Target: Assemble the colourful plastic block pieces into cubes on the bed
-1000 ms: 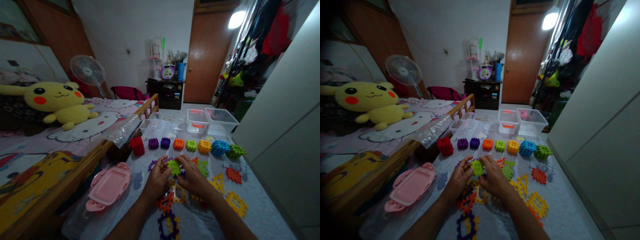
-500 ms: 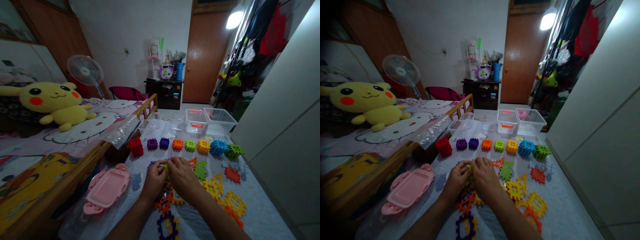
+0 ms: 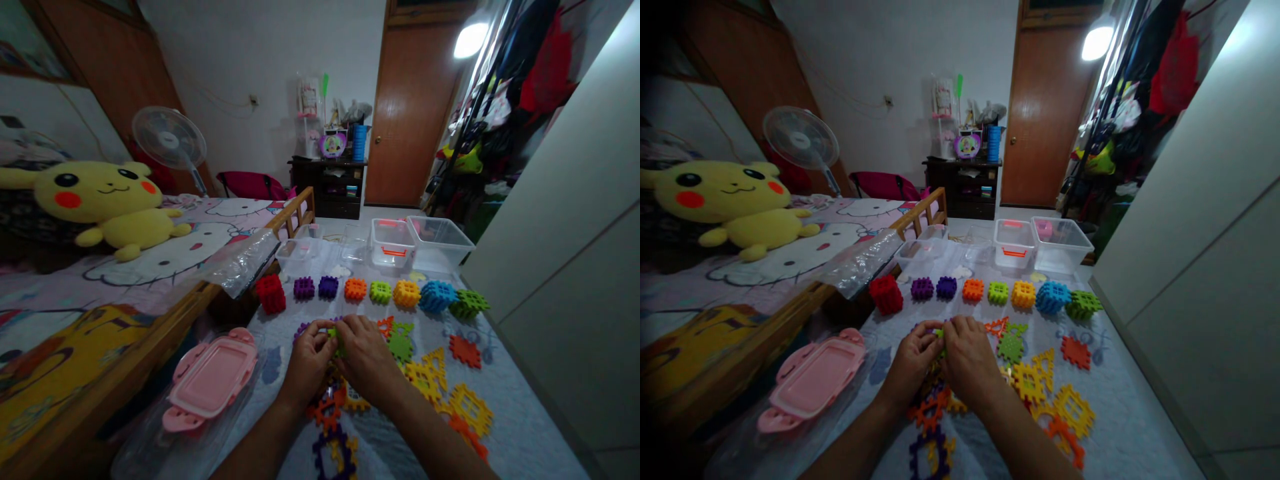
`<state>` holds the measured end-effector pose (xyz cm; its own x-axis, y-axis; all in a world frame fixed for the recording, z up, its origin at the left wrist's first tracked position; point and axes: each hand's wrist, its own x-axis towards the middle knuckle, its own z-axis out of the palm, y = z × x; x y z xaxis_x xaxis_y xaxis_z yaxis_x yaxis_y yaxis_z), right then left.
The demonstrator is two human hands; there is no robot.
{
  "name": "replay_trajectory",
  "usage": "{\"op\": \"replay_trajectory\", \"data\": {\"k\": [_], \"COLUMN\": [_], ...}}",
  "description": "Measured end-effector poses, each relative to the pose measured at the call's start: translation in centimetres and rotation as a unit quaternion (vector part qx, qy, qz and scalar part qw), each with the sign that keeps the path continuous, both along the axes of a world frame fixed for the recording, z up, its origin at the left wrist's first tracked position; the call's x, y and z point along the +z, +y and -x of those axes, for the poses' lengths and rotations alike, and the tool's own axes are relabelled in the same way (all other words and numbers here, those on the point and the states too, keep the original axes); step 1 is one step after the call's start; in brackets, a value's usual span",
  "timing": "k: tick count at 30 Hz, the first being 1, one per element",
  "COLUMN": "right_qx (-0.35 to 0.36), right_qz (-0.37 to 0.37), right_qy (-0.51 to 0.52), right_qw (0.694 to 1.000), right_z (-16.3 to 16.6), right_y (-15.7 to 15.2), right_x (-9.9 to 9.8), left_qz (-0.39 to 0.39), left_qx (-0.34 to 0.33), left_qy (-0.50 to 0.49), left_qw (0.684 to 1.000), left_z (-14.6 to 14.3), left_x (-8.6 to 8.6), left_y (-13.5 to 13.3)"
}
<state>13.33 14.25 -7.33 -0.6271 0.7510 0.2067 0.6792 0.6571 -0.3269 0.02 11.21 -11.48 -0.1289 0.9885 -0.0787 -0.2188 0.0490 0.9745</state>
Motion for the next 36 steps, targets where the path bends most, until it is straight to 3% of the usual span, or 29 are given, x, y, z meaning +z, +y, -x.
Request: {"op": "replay_trajectory", "data": {"k": [7,13,25,36], "right_qx": [-0.004,-0.018,-0.089,-0.103], "right_qz": [0.012,0.03,-0.041,-0.055], "right_qy": [-0.01,-0.021,-0.082,-0.107], "right_qw": [1.0,0.999,0.992,0.987], "right_z": [-0.2,-2.9,-11.0,-12.0], "right_y": [-0.1,1.0,8.7,10.8], "right_x": [0.1,0.2,1.0,1.2], "left_qz": [0.004,-0.002,-0.008,-0.009], "left_qx": [-0.021,0.031,0.085,0.094], "left_qy": [0.009,0.078,0.132,0.129], "left_qw": [1.0,0.996,0.988,0.987], "left_z": [0.0,-0.1,0.6,0.8], "left_x": [0.3,0.9,0.5,0.2], "left_y": [-0.2,-0.2,0.0,0.0]}}
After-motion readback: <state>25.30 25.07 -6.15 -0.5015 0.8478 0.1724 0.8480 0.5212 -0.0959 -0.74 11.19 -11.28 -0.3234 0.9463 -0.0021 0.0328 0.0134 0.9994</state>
